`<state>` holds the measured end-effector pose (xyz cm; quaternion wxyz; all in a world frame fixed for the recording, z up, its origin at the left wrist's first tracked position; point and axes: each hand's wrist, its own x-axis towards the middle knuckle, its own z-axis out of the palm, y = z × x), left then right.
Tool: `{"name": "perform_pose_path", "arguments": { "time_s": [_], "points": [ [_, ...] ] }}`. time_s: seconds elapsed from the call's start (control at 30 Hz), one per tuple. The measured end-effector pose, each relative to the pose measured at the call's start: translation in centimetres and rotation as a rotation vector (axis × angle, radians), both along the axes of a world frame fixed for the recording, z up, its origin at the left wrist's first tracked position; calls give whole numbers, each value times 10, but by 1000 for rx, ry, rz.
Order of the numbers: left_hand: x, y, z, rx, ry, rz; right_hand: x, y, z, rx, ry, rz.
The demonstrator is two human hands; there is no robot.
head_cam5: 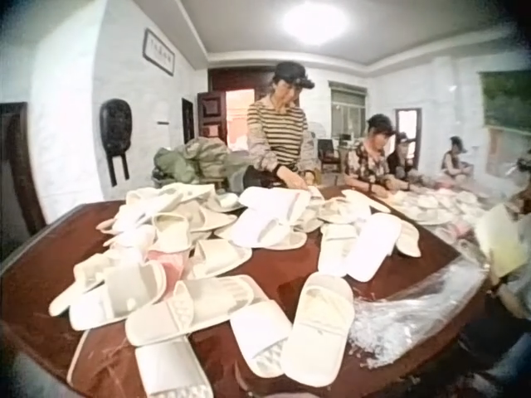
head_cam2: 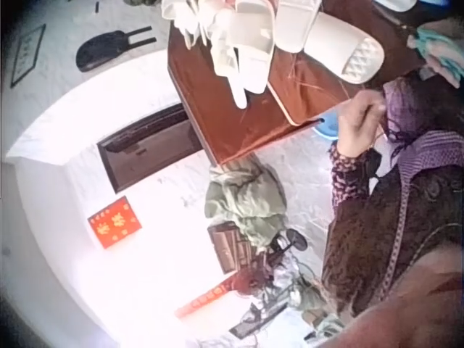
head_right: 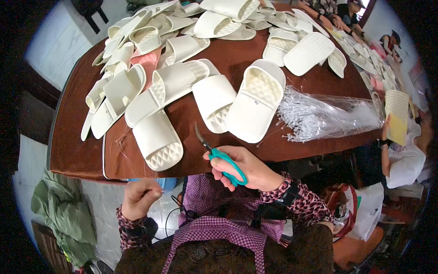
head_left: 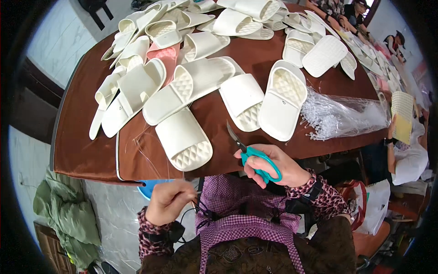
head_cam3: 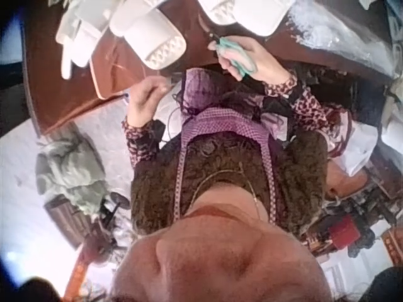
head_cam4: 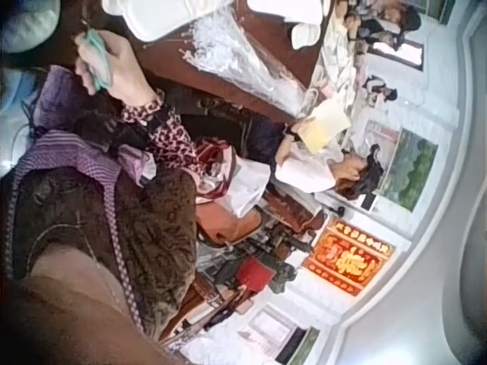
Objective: The recorder is assembling white slippers by threading and cutting plastic fasteners.
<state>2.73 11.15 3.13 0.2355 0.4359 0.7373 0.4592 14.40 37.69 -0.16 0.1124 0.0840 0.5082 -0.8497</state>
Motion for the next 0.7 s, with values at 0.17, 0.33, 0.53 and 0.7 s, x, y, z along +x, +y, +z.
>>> {"name": "perform_pose_path", "arguments": {
  "time_s": [0.17, 0.33, 0.53, 0.7],
  "points": [
    [11, -61, -36, 41, -342, 355, -3, 0, 1, 26, -4, 3],
    [14, -113, -80, 46, -502, 612, -4, -4, 2, 94, 19, -23],
    [16, -157, -153, -91, -460, 907, 0, -12, 0, 158, 62, -67],
    [0, -208, -252, -25, -241, 984, 7, -19, -1, 211, 89, -96]
  ]
}}
